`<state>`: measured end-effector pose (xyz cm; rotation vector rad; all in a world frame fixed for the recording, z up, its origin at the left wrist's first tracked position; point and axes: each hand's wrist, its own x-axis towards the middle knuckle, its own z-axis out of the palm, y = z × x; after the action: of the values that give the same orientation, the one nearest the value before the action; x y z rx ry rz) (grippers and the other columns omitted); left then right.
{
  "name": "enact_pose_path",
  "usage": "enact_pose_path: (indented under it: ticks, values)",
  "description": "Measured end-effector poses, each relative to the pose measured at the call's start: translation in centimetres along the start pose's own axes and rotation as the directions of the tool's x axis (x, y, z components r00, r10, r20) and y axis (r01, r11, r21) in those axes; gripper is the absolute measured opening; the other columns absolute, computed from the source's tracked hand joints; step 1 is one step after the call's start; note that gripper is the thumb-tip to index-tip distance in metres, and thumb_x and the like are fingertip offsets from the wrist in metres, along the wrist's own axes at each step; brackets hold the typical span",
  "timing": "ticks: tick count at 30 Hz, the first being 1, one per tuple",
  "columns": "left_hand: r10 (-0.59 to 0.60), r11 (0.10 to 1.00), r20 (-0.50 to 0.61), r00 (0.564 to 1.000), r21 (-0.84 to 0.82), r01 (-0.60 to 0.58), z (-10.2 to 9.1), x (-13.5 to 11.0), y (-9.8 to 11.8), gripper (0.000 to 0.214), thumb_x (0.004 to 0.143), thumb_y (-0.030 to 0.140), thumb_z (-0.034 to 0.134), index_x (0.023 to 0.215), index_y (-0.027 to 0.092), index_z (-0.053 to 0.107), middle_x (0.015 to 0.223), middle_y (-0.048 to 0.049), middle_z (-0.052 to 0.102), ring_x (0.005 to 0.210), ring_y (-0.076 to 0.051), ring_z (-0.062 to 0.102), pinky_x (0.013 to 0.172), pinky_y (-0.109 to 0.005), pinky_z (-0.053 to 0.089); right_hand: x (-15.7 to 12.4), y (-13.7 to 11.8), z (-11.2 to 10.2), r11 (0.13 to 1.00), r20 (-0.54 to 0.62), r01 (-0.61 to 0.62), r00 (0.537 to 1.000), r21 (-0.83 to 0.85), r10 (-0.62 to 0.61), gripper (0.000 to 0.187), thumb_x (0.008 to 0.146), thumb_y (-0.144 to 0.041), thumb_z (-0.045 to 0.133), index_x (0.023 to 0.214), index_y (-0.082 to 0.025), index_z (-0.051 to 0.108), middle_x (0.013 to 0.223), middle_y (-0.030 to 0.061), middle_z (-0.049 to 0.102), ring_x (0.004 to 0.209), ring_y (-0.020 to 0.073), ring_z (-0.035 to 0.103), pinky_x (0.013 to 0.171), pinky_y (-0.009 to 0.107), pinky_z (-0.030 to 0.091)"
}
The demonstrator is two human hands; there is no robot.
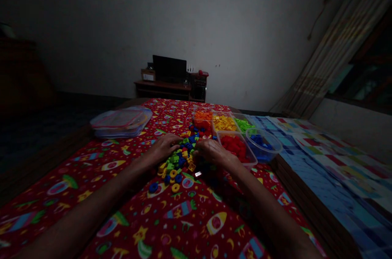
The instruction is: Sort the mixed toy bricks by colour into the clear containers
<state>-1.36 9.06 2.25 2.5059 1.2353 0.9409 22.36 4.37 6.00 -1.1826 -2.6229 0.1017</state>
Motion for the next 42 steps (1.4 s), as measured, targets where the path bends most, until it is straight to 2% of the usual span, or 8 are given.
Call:
enact_pose_path:
  ticks: [4,12,18,22,27,31,37,42]
  values:
    - [-0.052,0.999,-0.043,0.998,-0.013,0.052,-0.4,0.6,0.6,0.032,0.076,0.039,0.054,0.095,0.021,0.071,0.098,-0.008,0.071,0.094,-0.024,0.064,0.087,-0.037,0.049,-0.3,0.4,-0.4,0.998,0.078,0.05,0.996,-0.031,-0.047,0.01,0.084,-0.012,0.058,0.091,-0.015,0.065,0.083,0.0048,0.063,0.074,0.0113,0.054,0.066,0.021,0.035]
    - [-0.099,0.968,0.14,0.985,-0.216,0.128,-3.5,0.5,3.5,0.036,0.07,0.047,0.061,0.091,0.019,0.071,0.088,-0.0038,0.073,0.08,-0.021,0.066,0.071,-0.03,0.053,0.1,-0.5,0.0,0.991,-0.085,0.035,0.995,-0.126,-0.046,0.008,0.088,-0.017,0.052,0.091,-0.015,0.059,0.088,0.0071,0.063,0.08,0.0149,0.054,0.07,0.025,0.036]
    - [-0.162,0.905,0.15,0.975,-0.371,0.207,-1.3,0.0,3.9,0.043,0.064,0.048,0.066,0.096,0.019,0.069,0.09,-0.0032,0.074,0.084,-0.024,0.067,0.077,-0.036,0.054,0.1,-1.5,2.3,0.976,0.002,0.113,0.993,-0.186,-0.115,0.019,0.085,-0.007,0.047,0.099,-0.015,0.057,0.09,0.0081,0.063,0.081,0.0162,0.054,0.074,0.026,0.038]
    - [-0.195,0.83,0.15,0.969,-0.502,0.245,-0.5,-0.1,3.8,0.056,0.061,0.04,0.07,0.111,0.017,0.062,0.099,-0.0061,0.072,0.091,-0.025,0.067,0.079,-0.039,0.055,0.0,-0.9,2.5,0.995,-0.104,0.1,0.99,0.027,-0.097,0.018,0.084,-0.007,0.049,0.098,-0.014,0.058,0.085,0.0054,0.062,0.076,0.0136,0.054,0.068,0.022,0.038]
    - [-0.289,0.707,0.147,0.946,-0.633,0.315,-0.5,0.3,4.0,0.074,0.058,0.036,0.072,0.126,0.016,0.05,0.095,-0.0068,0.071,0.087,-0.024,0.068,0.074,-0.038,0.056,0.5,-0.6,0.9,0.939,-0.253,-0.039,0.958,0.341,0.132,0.026,0.084,-0.018,0.057,0.109,-0.014,0.061,0.086,0.0043,0.067,0.075,0.0134,0.058,0.066,0.021,0.039]
    - [-0.322,0.644,0.166,0.932,-0.684,0.344,0.2,0.3,4.6,0.087,0.058,0.031,0.073,0.137,0.018,0.038,0.093,-0.005,0.071,0.076,-0.021,0.069,0.069,-0.036,0.056,0.5,-1.5,0.3,0.918,-0.187,0.038,0.982,0.395,0.04,0.037,0.083,-0.016,0.058,0.119,-0.018,0.061,0.093,0.0051,0.069,0.076,0.0136,0.06,0.069,0.022,0.041]
    - [-0.289,0.69,0.155,0.945,-0.651,0.318,0.7,-0.1,5.4,0.09,0.064,0.033,0.072,0.142,0.024,0.029,0.112,-0.0099,0.068,0.073,-0.021,0.07,0.065,-0.036,0.057,-0.3,-2.0,-0.3,0.923,-0.138,0.125,0.987,0.365,-0.079,0.035,0.084,-0.015,0.056,0.118,-0.017,0.063,0.09,0.005,0.068,0.075,0.0133,0.06,0.067,0.021,0.041]
    - [-0.248,0.824,0.099,0.964,-0.502,0.264,-0.5,0.1,5.2,0.071,0.078,0.047,0.058,0.14,0.021,0.034,0.12,-0.0146,0.064,0.073,-0.022,0.071,0.062,-0.035,0.057,-1.4,1.3,-3.3,0.969,-0.285,-0.092,0.945,0.23,0.158,0.032,0.085,-0.026,0.059,0.114,-0.013,0.064,0.079,0.0054,0.067,0.066,0.0128,0.058,0.063,0.023,0.043]
